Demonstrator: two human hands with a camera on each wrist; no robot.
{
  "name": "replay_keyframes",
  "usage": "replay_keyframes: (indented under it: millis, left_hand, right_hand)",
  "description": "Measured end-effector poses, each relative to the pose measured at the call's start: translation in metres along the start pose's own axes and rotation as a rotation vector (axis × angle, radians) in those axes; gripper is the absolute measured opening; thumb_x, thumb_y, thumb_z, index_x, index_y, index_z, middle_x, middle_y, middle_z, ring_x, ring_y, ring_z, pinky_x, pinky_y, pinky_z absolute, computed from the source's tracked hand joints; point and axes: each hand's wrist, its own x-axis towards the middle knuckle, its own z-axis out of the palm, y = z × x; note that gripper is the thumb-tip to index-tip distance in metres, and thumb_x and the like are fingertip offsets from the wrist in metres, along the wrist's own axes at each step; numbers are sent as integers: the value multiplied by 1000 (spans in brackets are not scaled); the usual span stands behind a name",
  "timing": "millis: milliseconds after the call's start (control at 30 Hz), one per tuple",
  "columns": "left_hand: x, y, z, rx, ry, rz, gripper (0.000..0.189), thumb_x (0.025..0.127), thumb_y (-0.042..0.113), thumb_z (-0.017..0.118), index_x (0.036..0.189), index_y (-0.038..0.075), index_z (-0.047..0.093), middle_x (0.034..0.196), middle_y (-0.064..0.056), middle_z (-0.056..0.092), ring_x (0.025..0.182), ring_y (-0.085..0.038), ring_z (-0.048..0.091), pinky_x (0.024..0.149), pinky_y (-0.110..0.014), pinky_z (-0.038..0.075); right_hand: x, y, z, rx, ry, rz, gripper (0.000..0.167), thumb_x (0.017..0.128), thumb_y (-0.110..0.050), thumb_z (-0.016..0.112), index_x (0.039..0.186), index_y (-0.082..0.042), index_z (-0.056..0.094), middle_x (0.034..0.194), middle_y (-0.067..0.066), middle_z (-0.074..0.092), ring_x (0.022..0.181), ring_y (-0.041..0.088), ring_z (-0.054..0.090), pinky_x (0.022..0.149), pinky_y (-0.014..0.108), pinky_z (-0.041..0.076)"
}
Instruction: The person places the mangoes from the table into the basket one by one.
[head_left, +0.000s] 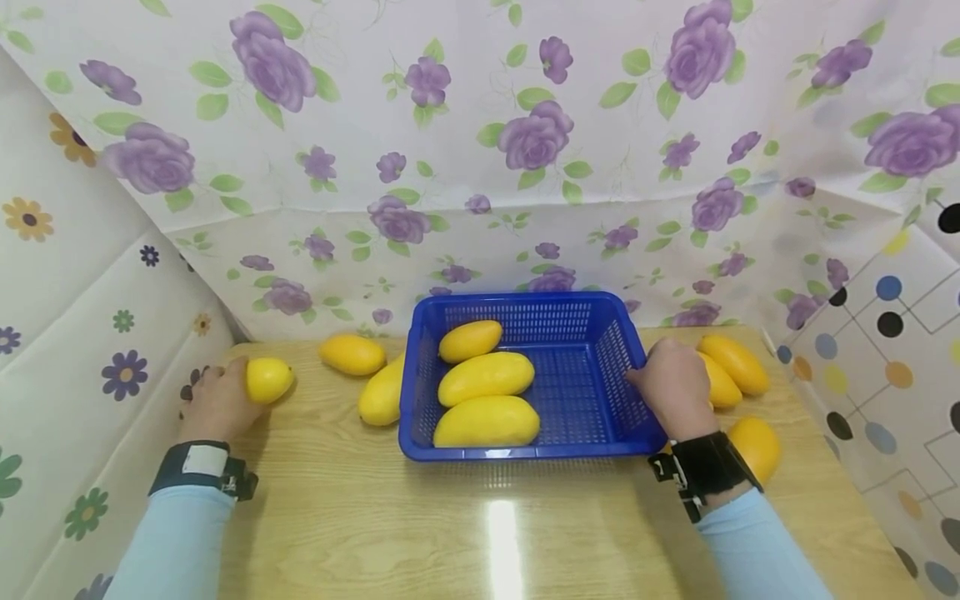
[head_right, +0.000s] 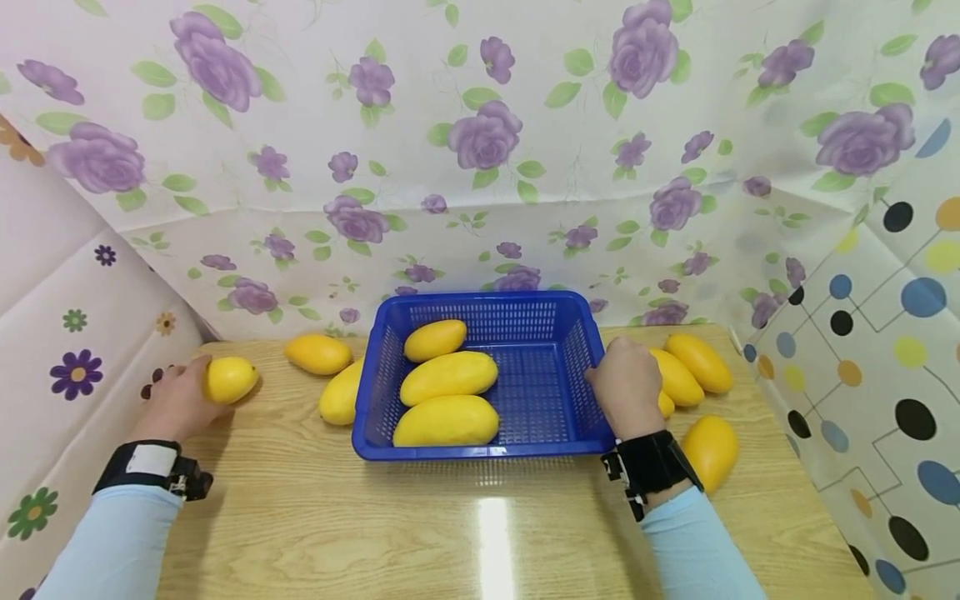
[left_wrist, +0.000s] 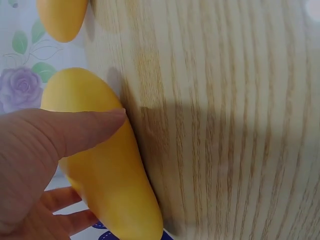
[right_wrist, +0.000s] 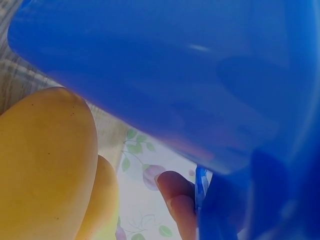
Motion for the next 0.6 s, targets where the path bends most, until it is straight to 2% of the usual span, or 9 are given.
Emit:
replay_keyframes:
  millis: [233,400,600]
  left_hand:
    - [0,2,1,-12,13,-15,89,72,39,76,139,0,31,113,-35,41,94,-49,41,73,-65,35]
    - [0,1,3,-30,5,-6,90,71,37,77,135,-4,29,114,-33,47,92,-47,51,74,-63,41]
    - [-3,3,2,-45,-12,-26,92,70,37,78,132,-8,27,109,-31,45,87,-44,50,72,-61,42]
  right_hand:
    - [0,-1,-2,-6,17,-4,33,78,-31,74,67,-3,62,59,9,55,55,23,54,52,31,41]
    - [-1,0,-2,0,9,-7,33,78,-31,74,65,-3,62,57,8,54,53,22,54,51,30,41]
    - [-2,0,-2,-9,47,-36,35,76,-30,75,57,-6,58,54,6,53,51,21,53,44,31,40]
